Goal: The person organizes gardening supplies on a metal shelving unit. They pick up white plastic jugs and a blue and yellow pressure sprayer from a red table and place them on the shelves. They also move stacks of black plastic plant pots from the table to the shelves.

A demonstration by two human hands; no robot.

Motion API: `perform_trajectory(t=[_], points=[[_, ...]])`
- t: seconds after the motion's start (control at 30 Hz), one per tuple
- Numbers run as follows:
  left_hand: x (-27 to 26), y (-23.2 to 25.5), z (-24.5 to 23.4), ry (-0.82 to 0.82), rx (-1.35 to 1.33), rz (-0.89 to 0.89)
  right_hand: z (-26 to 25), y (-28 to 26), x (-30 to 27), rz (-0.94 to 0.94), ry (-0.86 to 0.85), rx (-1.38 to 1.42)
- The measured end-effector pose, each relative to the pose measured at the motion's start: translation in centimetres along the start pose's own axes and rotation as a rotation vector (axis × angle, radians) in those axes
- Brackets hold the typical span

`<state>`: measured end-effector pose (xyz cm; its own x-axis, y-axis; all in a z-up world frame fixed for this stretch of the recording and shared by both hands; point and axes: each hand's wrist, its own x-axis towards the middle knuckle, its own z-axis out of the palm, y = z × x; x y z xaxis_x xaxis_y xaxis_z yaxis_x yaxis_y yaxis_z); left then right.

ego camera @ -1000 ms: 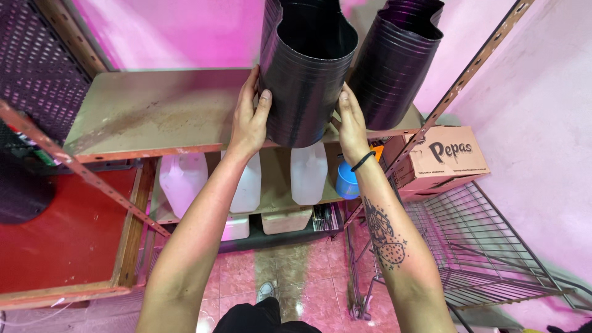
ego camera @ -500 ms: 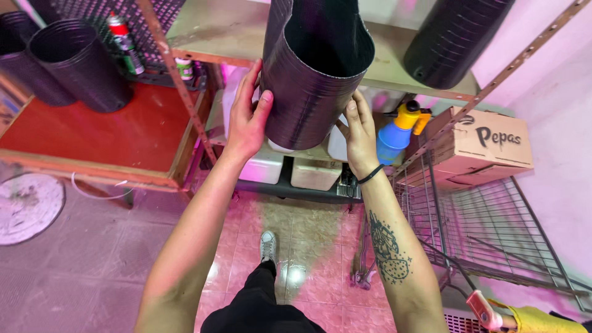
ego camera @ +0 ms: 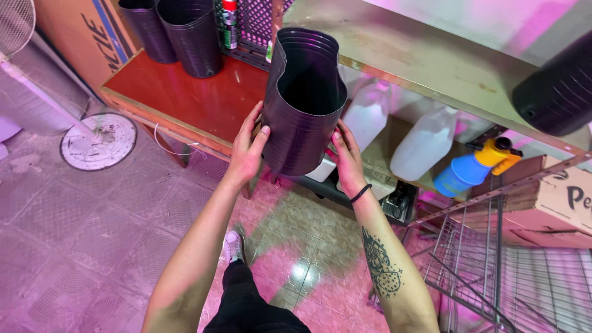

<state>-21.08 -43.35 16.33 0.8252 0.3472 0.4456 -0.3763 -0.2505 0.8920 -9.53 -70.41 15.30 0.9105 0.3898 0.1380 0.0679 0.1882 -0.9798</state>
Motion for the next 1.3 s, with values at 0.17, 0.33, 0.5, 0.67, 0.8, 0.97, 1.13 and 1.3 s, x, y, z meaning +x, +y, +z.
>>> perform_trajectory(t=[0.17, 0.33, 0.5, 0.67, 0.8, 0.97, 1.13, 1.3], points=[[0.8, -5.8, -7.1, 0.047, 0.016, -0.124, 6.8, 3.7, 4.4, 0.095, -0.086, -0.016], [3.6, -11.7, -15.3, 0.102, 0.054, -0.298, 13.8, 11.4, 11.9, 0.214, -0.161, -0.003], [5.7, -16.2, -23.9, 0.209, 0.041, -0.473, 22.9, 17.5, 19.1, 0.311, -0.196, -0.060], [7.5, -28.2, -31.5, 0.324, -0.146, -0.493, 32.5, 21.7, 24.9, 0.394, -0.307, -0.137], [9.4, -28.9, -36.6, 0.385, -0.130, -0.502, 38.4, 23.8, 28.3, 0.487, -0.347, -0.130], [12.1, -30.0, -41.9, 0.490, -0.148, -0.504, 45.8, 26.1, 32.3, 0.505, -0.367, -0.071], [14.4, -35.4, -46.5, 0.587, -0.168, -0.394, 50.6, 29.1, 36.0, 0.520, -0.379, -0.018], [17.1, -42.2, -51.3, 0.565, -0.150, -0.301, 54.0, 30.4, 39.3, 0.483, -0.389, 0.010]])
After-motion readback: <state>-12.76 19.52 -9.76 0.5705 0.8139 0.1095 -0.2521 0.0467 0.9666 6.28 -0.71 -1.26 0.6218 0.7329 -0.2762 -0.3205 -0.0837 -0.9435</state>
